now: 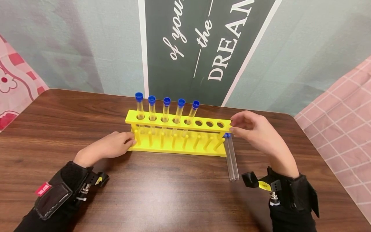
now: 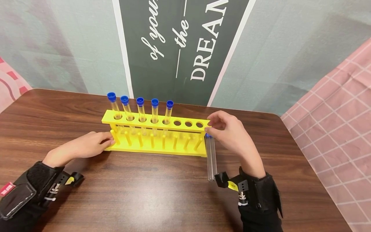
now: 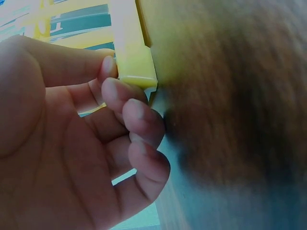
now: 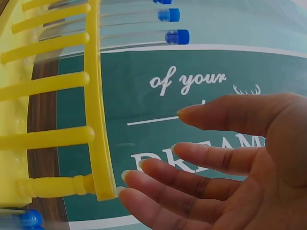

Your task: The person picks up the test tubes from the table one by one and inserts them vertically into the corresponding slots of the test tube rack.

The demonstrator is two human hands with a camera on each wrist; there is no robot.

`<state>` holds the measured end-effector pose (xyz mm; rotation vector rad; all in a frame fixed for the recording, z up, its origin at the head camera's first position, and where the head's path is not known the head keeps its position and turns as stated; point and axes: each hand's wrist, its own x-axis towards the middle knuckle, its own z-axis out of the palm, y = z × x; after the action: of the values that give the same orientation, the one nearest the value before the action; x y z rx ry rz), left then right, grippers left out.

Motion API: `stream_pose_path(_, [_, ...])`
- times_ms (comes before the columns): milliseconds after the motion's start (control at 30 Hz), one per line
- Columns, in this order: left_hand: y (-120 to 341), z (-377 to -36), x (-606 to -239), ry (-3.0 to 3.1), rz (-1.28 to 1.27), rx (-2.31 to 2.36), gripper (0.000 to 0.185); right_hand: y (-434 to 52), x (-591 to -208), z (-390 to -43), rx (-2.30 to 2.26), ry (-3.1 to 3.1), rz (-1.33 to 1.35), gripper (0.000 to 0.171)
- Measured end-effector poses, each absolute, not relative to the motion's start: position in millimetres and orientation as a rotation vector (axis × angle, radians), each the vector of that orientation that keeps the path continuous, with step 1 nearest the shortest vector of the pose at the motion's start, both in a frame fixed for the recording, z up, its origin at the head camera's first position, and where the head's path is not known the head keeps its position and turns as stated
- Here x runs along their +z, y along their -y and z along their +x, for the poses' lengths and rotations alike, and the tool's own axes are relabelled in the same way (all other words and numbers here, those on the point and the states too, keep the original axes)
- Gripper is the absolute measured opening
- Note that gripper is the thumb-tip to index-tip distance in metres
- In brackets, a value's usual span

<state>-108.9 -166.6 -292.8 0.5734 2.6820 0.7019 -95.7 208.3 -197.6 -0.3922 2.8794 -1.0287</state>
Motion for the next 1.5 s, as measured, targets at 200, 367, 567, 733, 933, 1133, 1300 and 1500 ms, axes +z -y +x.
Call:
stream_pose_path(200, [167,-109,-293,-2.68,0.576,0.702,0.014,-219,-198,-98,-1.096,-2.832,-0.354,0.029])
stream_pose_path(367, [167,-109,-292,-2.683,0.586,0.699,0.016,-227,-199,-100,-1.045,-2.782,-0.329,0.031])
stream_pose_path(567, [167,-109,-293,-2.681,0.579,0.705,0.015,-232,-207,-105,-1.038,-2.696,-0.29,0.036])
stream_pose_path(733, [167,-109,-294,-2.681,0.577,0.713,0.015,-236,-213,-110,-1.046,-2.64,-0.24,0.038])
stream_pose_path(933, [167,-109,-293,-2.68,0.574,0.713,0.015,-239,-221,-116,-1.037,-2.577,-0.171,0.045])
stream_pose_path(1133, [167,-109,-294,-2.681,0.571,0.717,0.015,-241,-229,-121,-1.003,-2.555,-0.105,0.047])
stream_pose_path(1300, [167,-109,-293,-2.683,0.571,0.719,0.015,-242,-237,-125,-0.993,-2.534,-0.053,0.048])
stream_pose_path(1500, [167,-109,-293,-2.693,0.581,0.705,0.016,-240,-248,-131,-0.977,-2.496,0.009,0.054])
